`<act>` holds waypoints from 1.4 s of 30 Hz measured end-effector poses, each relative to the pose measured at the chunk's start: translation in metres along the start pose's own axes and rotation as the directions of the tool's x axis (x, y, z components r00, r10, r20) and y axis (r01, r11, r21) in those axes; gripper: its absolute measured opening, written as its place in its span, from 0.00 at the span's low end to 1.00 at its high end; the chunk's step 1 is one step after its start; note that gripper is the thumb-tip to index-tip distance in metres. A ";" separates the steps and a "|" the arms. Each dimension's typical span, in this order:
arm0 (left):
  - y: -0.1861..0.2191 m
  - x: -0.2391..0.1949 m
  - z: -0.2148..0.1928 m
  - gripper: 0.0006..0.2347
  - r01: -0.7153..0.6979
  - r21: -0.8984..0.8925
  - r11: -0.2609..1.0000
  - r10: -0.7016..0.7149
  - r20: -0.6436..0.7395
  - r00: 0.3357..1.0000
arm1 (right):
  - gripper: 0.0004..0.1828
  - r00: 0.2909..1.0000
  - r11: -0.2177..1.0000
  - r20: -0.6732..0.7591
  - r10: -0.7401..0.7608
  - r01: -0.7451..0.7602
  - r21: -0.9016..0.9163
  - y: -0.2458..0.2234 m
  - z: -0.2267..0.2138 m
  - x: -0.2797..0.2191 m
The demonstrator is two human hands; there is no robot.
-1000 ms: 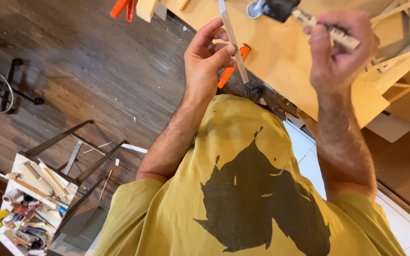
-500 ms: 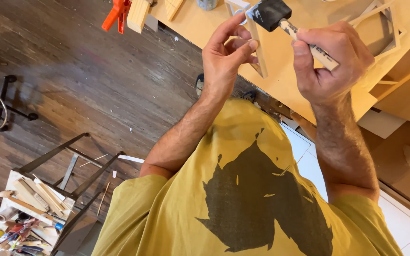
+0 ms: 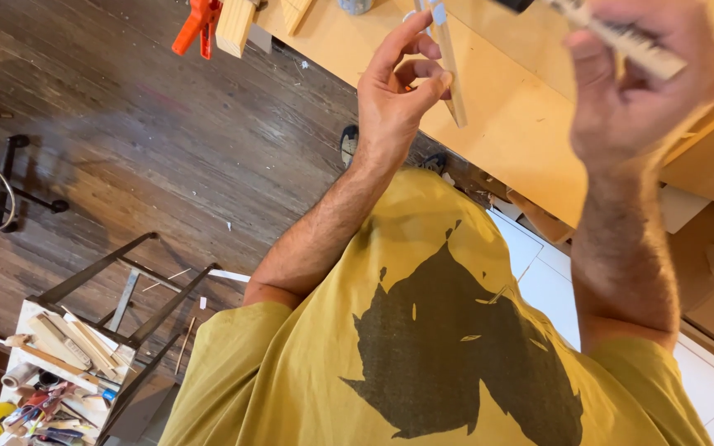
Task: Painting a small wooden frame with blue paint using a foam brush at a workbench.
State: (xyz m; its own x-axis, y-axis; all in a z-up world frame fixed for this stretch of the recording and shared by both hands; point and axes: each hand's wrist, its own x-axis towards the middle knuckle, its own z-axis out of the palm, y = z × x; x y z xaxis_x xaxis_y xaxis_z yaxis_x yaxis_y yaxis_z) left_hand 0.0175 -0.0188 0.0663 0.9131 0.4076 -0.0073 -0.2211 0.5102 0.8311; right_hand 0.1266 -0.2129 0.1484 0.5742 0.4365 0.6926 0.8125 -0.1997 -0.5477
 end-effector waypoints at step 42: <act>-0.048 0.035 0.061 0.12 0.429 0.504 0.749 -0.589 0.210 0.781 | 0.14 0.677 0.851 -0.524 0.517 -0.471 0.232 0.045 -0.128 -0.135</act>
State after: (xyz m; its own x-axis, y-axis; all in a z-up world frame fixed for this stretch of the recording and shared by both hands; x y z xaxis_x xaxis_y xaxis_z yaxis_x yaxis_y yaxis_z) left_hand 0.0813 -0.0750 0.0596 0.9150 -0.1416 -0.3779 0.3989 0.1751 0.9001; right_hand 0.0992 -0.3933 0.0903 0.8615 -0.2679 0.4314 0.3978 -0.1721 -0.9012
